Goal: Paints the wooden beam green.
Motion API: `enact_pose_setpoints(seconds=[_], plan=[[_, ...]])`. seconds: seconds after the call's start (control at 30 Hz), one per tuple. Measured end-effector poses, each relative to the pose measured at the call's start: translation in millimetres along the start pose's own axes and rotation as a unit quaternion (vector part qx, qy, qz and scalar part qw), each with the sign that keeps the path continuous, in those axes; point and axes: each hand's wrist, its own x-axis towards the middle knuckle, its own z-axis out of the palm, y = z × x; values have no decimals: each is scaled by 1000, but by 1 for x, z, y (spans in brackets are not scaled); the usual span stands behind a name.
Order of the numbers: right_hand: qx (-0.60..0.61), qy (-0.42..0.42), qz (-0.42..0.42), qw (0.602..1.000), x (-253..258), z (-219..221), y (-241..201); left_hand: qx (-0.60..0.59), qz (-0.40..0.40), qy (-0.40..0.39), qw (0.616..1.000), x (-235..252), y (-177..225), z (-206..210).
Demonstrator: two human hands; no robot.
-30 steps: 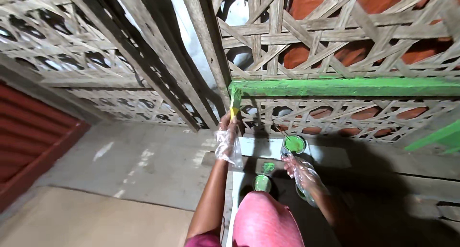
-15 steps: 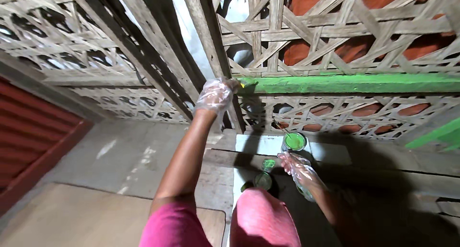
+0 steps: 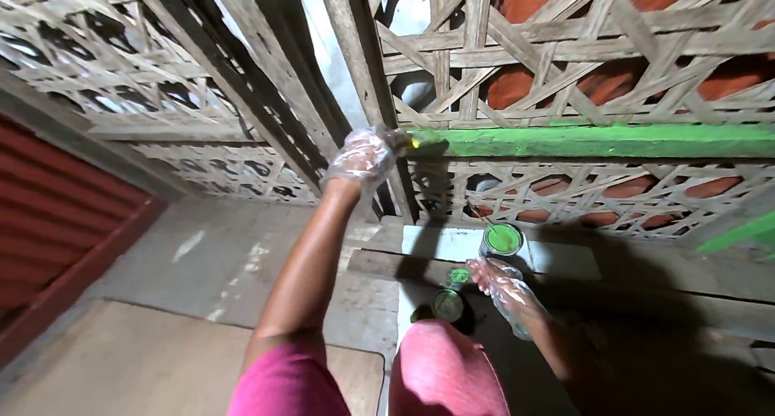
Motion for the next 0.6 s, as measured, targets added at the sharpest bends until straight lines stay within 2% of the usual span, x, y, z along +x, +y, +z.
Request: enact_pose_setpoints(seconds=[0.1, 0.23, 0.43, 0.53, 0.6], plan=[[-9, -2, 3, 1000, 1, 9, -4, -18, 4, -18, 1000, 24, 13, 9], [-2, -7, 7, 1000, 3, 8, -3, 14, -23, -62, 998, 35, 0, 4], [4, 0, 1, 1000, 2, -3, 6, 90, -39, -28, 995, -9, -29, -7], [-8, -4, -4, 1000, 2, -5, 6, 53, -49, -24, 997, -36, -21, -3], [-9, -9, -6, 1000, 1, -4, 3, 13, -42, 19, 999, -48, -27, 19]])
